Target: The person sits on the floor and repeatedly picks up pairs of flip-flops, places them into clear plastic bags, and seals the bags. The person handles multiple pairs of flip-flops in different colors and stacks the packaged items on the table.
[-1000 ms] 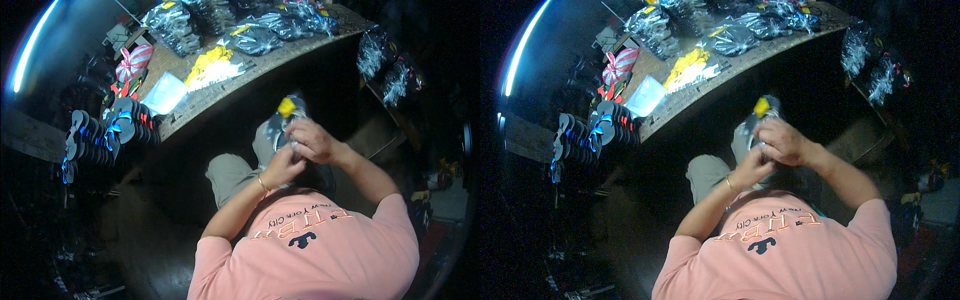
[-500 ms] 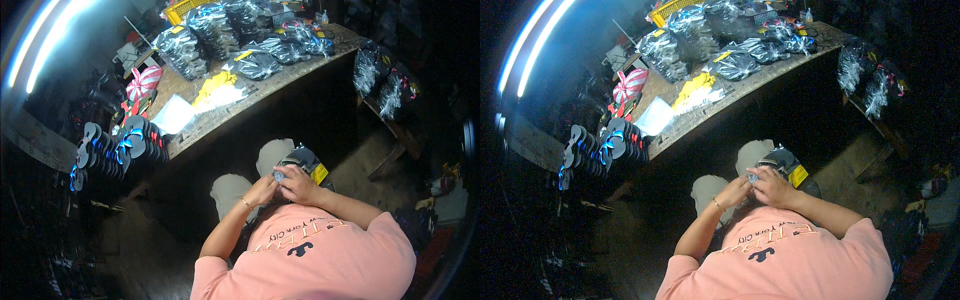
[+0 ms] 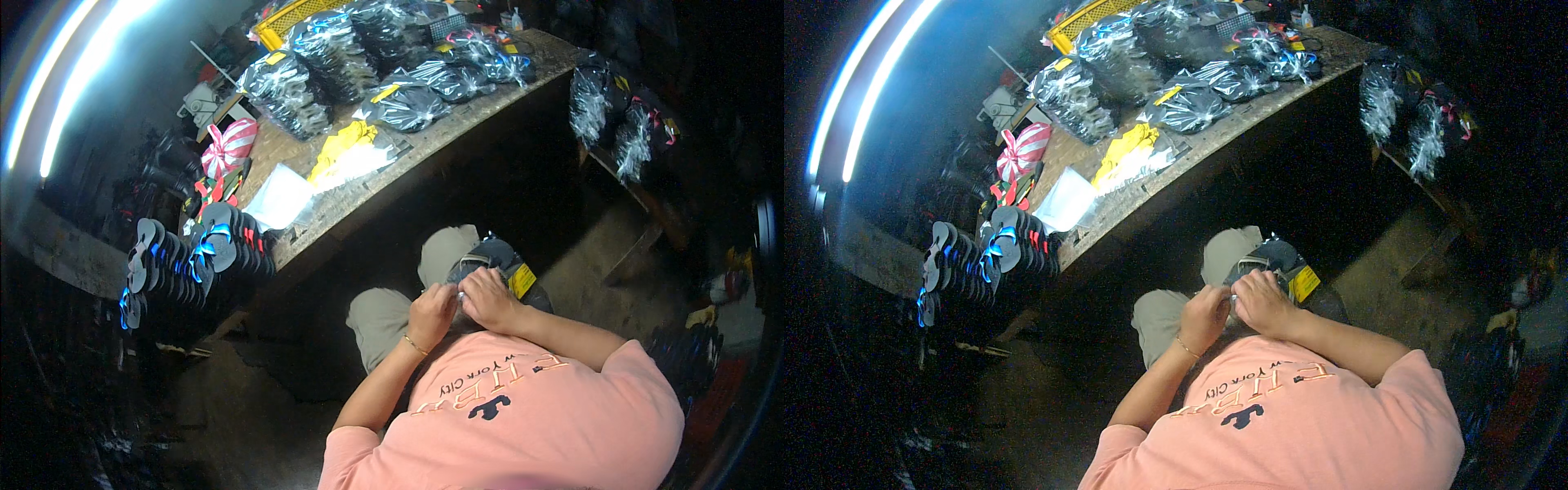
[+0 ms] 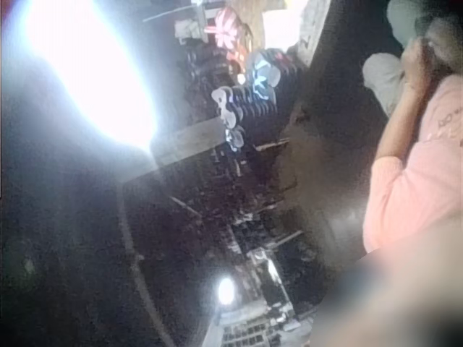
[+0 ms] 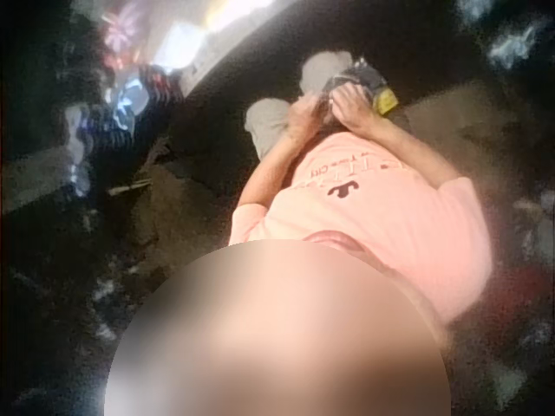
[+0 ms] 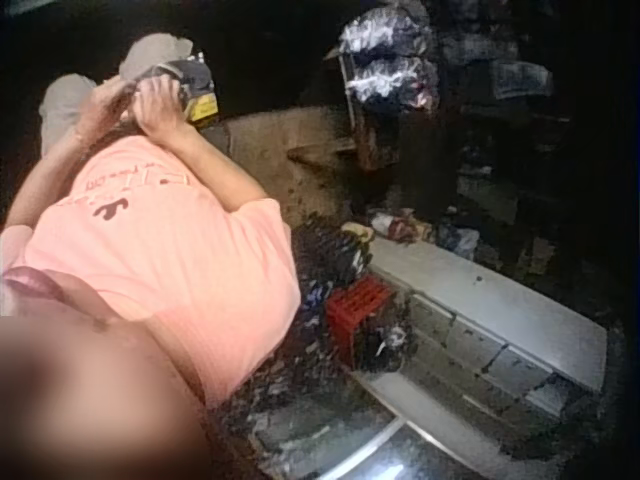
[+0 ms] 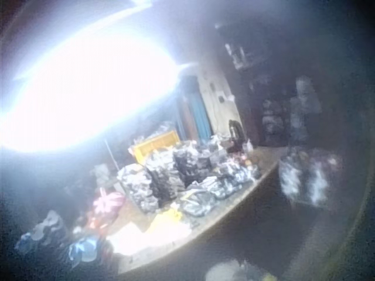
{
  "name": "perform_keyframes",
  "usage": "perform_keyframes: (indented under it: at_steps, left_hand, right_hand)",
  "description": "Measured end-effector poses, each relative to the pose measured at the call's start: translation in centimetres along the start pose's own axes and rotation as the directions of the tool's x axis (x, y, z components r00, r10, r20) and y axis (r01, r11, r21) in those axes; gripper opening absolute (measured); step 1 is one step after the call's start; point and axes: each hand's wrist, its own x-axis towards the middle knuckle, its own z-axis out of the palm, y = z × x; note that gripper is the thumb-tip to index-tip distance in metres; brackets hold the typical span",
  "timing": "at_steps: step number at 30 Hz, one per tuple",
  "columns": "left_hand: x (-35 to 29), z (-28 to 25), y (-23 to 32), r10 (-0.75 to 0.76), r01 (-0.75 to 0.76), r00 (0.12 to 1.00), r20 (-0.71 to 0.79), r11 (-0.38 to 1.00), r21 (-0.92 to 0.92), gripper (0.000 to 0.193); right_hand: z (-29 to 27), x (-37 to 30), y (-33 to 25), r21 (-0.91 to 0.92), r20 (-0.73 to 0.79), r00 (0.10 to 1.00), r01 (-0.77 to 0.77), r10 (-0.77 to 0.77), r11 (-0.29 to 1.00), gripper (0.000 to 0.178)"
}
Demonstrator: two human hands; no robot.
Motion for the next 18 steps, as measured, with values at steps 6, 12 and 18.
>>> perform_keyframes:
  at_steps: [6,12,18]
  left_hand:
    - [0.6,1.4,-1.6,-0.363,0.551,0.833,0.418,0.605,-0.574,0.015]
    - [1.4,-1.2,-0.2,-0.421,0.689,0.672,0.609,0.054,-0.723,0.017]
    - [-0.1,-2.6,-1.1,-0.161,0.154,0.979,0.122,0.986,0.06,0.026]
  right_hand:
    - [-0.2,0.6,0.8,-0.251,-0.03,0.998,0.045,-0.054,0.967,0.029]
    - [-2.4,0.7,-0.2,0.007,-0.083,0.979,0.186,-0.184,0.983,0.025]
    - [-3.7,-0.2,2.8,-0.097,-0.039,0.996,-0.078,0.075,0.992,0.011]
